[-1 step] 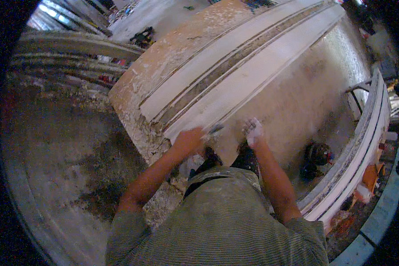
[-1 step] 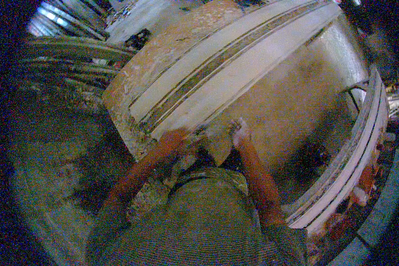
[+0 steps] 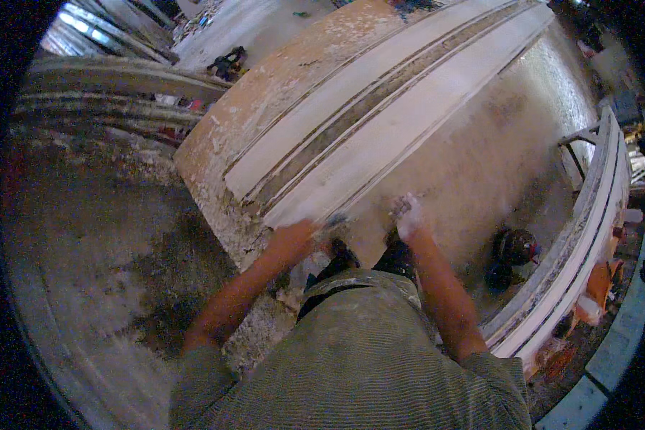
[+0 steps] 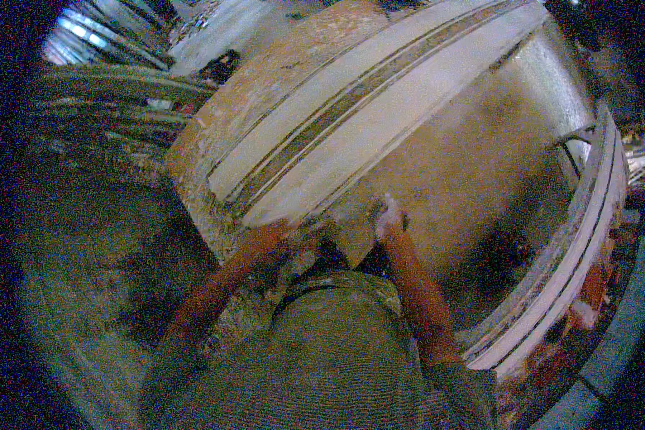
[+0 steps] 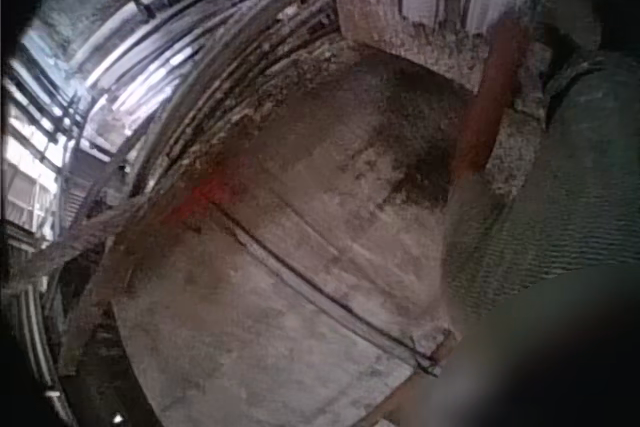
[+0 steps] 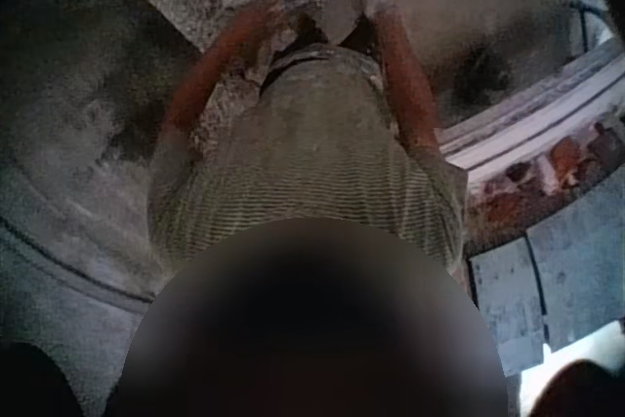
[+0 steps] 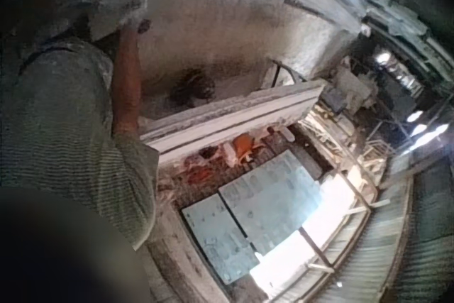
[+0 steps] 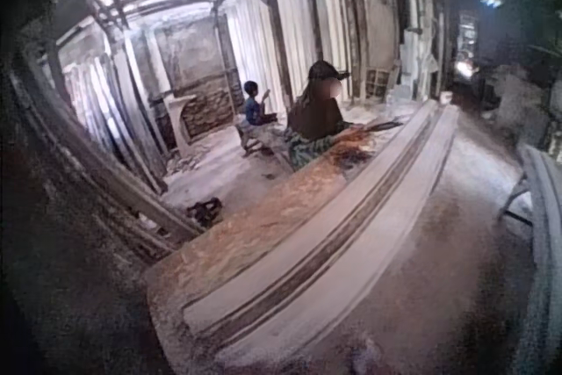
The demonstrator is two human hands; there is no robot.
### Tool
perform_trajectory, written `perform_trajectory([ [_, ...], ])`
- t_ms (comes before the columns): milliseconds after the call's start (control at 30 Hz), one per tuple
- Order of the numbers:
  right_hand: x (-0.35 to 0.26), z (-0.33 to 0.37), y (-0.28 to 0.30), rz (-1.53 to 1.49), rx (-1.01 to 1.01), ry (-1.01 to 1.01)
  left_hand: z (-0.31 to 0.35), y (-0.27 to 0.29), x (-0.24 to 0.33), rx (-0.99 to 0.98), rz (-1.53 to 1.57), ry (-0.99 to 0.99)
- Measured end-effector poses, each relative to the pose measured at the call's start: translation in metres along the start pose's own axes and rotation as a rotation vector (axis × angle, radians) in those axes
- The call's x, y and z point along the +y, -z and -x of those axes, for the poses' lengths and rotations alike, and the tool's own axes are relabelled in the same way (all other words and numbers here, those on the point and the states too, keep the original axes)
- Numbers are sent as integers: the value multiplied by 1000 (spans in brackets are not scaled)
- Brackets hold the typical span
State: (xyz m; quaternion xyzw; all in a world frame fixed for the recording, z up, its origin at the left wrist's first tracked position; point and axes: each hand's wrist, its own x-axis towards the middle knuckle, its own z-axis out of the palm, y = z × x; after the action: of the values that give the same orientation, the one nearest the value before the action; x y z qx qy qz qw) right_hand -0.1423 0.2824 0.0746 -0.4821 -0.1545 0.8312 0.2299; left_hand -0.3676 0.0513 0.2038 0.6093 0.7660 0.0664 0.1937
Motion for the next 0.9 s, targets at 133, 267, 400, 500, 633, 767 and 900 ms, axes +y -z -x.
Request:
perform_trajectory([
  [133,7,-2,20,-19,-26,-81,90,-1,-33,-175,84,92],
  [267,-4,-22,18,-53,1,-96,-2,-1,-12,-228,106,113],
  [400,-32,-46,8,-13,-33,-60,-189,8,59,-32,29,-64],
  [500,-57,-60,6,13,-36,-69,-278,2,88,-56,64,-84],
  [633,-73,-69,6,1,-22,-78,-228,-31,56,-42,245,1],
  [767,-72,-63,3,-27,-96,-93,-55,-25,10,-341,1018,604],
  [900,-64,-49,0,-29,-87,-133,36,-13,13,-123,883,699],
])
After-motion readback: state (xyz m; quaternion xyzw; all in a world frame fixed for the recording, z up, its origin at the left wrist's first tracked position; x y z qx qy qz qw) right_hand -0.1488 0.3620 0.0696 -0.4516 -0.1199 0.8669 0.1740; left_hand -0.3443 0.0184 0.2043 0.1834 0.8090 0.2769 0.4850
